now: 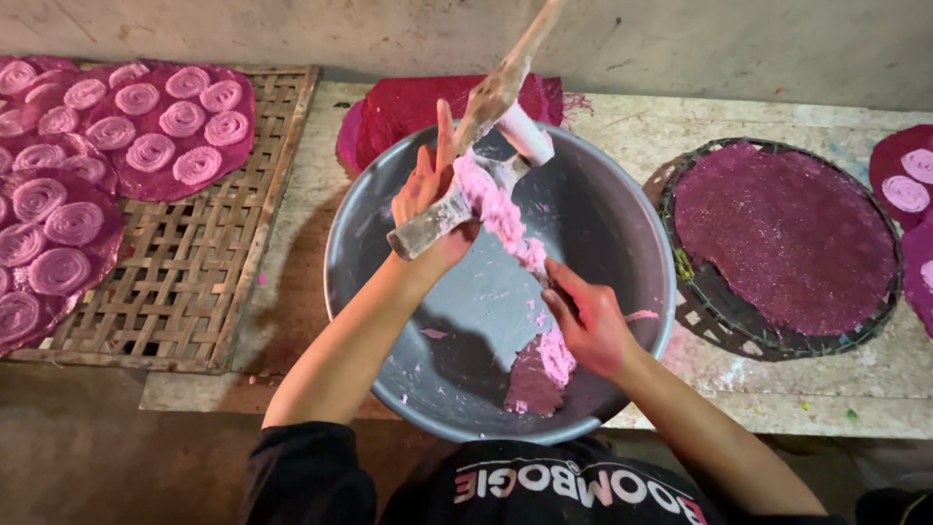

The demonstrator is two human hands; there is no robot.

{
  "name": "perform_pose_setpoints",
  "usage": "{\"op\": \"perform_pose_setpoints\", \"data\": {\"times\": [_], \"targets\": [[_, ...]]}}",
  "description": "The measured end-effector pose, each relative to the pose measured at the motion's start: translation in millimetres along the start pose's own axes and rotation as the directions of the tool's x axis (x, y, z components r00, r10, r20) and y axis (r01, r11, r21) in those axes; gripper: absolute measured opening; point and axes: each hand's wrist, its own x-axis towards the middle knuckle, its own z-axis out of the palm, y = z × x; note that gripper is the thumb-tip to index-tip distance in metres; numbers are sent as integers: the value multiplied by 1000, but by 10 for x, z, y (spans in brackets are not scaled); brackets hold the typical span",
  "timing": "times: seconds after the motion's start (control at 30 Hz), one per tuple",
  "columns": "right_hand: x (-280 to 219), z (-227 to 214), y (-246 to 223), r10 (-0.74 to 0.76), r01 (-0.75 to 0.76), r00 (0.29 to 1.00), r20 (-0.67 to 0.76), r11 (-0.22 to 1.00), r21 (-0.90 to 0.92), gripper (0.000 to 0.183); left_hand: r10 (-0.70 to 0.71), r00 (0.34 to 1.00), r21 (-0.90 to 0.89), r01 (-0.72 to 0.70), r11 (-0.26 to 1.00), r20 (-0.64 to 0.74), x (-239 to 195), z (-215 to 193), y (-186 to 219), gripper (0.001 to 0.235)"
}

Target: The person uses a handheld extruder to pipe pink paste into rose shapes on a purple circular mat. They repeatedly refill the extruder from a gray bowl and arrange the roses in a circular pattern, then transfer the completed mat to a nearby tray.

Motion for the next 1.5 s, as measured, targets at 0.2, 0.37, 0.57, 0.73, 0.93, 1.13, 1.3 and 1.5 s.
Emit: {"op": "perform_pose_setpoints", "data": {"times": [0.2,0.37,0.57,0.73,0.93,1.13,1.3,1.5], "targets": [[172,-360,123,287,-319,946,152,908,272,46,239,964,69,-232,970,-114,-67,20,-17,94],[263,-592,234,380,-485,871,312,768,418,47,279,958,165,-287,944,68,-25,-150,82,100],[134,-704,92,264,-379,902,342,864,332,48,191,962,222,-233,947,196,-7,-249,104,106],[191,-905,181,356,-469,839,412,857,213,48,223,967,232,-246,941,120,-134,-56,-54,98],[-46,-858,206,-20,183,810,586,958,-220,43,-243,864,-835,296,-463,441,26,66,-612,71],[-16,-780,37,203,-108,751,628,977,-186,41,-261,809,-798,577,175,527,-313,182,-370,35],[265,-1250,-121,-88,185,982,-166,600,778,96,290,502,-447,862,-237,815,-701,545,704,35],[-171,-2079,-27,-190,203,965,-181,108,973,80,358,454,-383,888,-254,816,-823,1241,1781,41]]}}
